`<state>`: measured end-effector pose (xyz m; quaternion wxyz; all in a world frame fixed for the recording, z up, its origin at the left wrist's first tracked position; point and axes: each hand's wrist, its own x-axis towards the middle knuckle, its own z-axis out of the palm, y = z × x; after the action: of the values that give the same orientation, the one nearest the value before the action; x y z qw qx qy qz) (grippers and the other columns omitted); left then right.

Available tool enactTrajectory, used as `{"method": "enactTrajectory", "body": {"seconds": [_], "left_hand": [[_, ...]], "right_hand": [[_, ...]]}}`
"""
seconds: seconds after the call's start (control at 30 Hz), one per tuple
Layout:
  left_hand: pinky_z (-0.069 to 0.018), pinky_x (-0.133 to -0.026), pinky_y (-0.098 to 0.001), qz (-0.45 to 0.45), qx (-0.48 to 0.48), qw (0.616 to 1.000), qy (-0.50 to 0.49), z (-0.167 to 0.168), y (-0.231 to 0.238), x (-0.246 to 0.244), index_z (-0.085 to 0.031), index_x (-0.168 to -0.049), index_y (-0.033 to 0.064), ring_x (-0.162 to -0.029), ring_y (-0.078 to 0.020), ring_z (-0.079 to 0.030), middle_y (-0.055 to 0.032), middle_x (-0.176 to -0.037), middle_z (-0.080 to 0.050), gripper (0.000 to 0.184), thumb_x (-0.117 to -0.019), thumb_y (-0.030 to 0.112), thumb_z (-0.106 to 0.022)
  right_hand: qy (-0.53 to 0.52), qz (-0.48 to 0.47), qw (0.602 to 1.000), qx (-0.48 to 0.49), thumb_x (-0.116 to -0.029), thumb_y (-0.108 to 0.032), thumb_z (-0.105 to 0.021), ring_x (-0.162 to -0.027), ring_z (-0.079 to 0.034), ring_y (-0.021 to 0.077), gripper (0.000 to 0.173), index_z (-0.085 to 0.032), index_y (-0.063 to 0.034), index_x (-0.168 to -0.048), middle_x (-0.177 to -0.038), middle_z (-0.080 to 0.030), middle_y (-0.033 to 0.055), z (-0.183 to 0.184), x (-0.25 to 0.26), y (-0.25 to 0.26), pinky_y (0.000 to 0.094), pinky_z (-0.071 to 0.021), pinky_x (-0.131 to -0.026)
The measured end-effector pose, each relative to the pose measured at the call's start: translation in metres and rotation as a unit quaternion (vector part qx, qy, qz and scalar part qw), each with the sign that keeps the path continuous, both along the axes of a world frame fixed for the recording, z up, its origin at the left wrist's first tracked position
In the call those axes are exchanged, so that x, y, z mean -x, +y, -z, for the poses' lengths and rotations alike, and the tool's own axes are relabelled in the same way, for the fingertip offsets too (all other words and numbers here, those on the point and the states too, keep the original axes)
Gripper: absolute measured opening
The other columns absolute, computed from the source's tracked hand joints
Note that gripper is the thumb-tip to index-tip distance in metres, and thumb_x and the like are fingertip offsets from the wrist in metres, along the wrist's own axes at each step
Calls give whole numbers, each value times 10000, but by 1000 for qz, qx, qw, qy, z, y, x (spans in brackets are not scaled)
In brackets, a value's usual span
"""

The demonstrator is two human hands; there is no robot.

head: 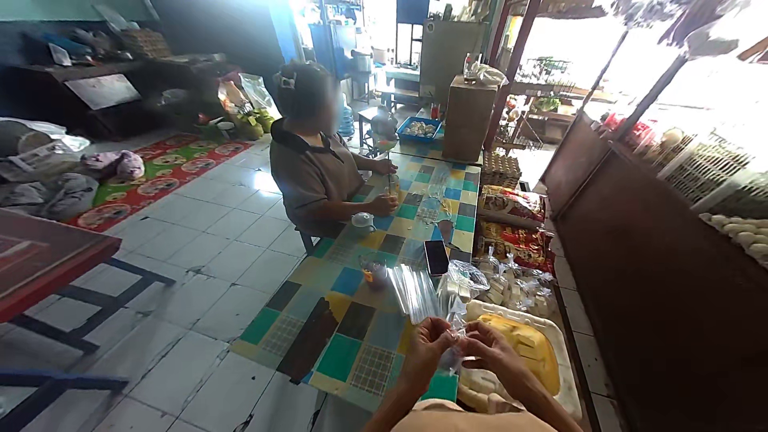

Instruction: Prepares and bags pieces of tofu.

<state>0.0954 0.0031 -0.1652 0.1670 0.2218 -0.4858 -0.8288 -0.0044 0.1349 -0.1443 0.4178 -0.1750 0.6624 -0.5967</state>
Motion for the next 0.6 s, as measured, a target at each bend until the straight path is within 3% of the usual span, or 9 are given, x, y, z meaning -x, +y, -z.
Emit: {"method": "enactTrajectory", "body": {"seconds": [0.1,0.17,0.23,0.3,0.4,0.47,0.5,0.53,0.6], "left_hand": [[-573,-727,-238,-8,-5,1000,-8,2,3,-2,-614,-1011,9,-719,-59,-645,15,-793,-651,83,-1007,-3,-532],[-546,-640,-207,-19,-55,998,-7,-1,-1,-4,-584,-995,46,-619,-37,-601,37,-715,-611,149,-1051,40,-446],[-482,-551,-166,24,-62,998,12,-1,-6,-10,-540,-946,104,-534,-2,-524,80,-638,-549,148,-1020,26,-439],[-392,-481,-152,107,2,994,-8,4,-6,-15,-500,-932,135,-505,18,-444,101,-659,-503,142,-932,5,-555],[-392,-479,-182,100,83,988,-79,12,-4,-14,-536,-969,81,-528,-15,-452,58,-712,-504,60,-984,68,-594],[-372,-475,-160,48,55,993,-95,11,-8,-13,-563,-1041,45,-517,-1,-430,60,-698,-501,98,-1063,106,-489],[-376,-481,-145,23,18,996,-90,7,-9,-13,-564,-1034,42,-519,5,-441,57,-696,-529,152,-1086,104,-435],[-417,-513,-141,-1,-26,996,-80,1,-10,-13,-550,-987,57,-536,4,-487,50,-691,-561,195,-1094,93,-391],[-548,-626,-185,-33,-122,991,-42,-9,-10,-18,-526,-928,79,-593,-40,-606,27,-673,-598,241,-1087,64,-346]], "right_hand": [[137,-35,990,-13,-941,-154,-728,-720,-678,51,162,-661,-13,-984,-801,-694,-10,15,1,2,251,-593,-711],[130,-31,991,-27,-986,-126,-670,-729,-689,61,125,-673,-2,-970,-817,-708,9,17,4,3,257,-599,-725],[-10,34,999,-16,-1063,-73,-535,-777,-726,116,112,-593,21,-1046,-887,-740,63,7,7,3,284,-610,-748],[-176,129,976,3,-1110,-122,-432,-682,-714,127,162,-544,-34,-1034,-794,-718,57,-4,11,0,274,-610,-670],[-266,166,949,20,-1112,-193,-391,-498,-598,80,305,-551,-89,-875,-609,-592,0,-14,8,-3,226,-558,-527],[-153,73,985,35,-1078,-94,-435,-524,-533,18,179,-542,-104,-935,-653,-562,-49,-8,0,0,172,-483,-529],[-52,18,998,22,-1003,-36,-564,-573,-529,10,51,-527,-71,-1004,-728,-571,-41,-1,-1,1,174,-467,-552],[43,-16,999,-3,-927,-50,-693,-628,-533,20,191,-539,-27,-1038,-785,-568,-22,7,-2,1,192,-468,-591],[132,-29,990,-40,-907,-123,-754,-649,-508,38,247,-584,7,-1030,-786,-549,-5,24,-2,-1,219,-450,-616]]}}
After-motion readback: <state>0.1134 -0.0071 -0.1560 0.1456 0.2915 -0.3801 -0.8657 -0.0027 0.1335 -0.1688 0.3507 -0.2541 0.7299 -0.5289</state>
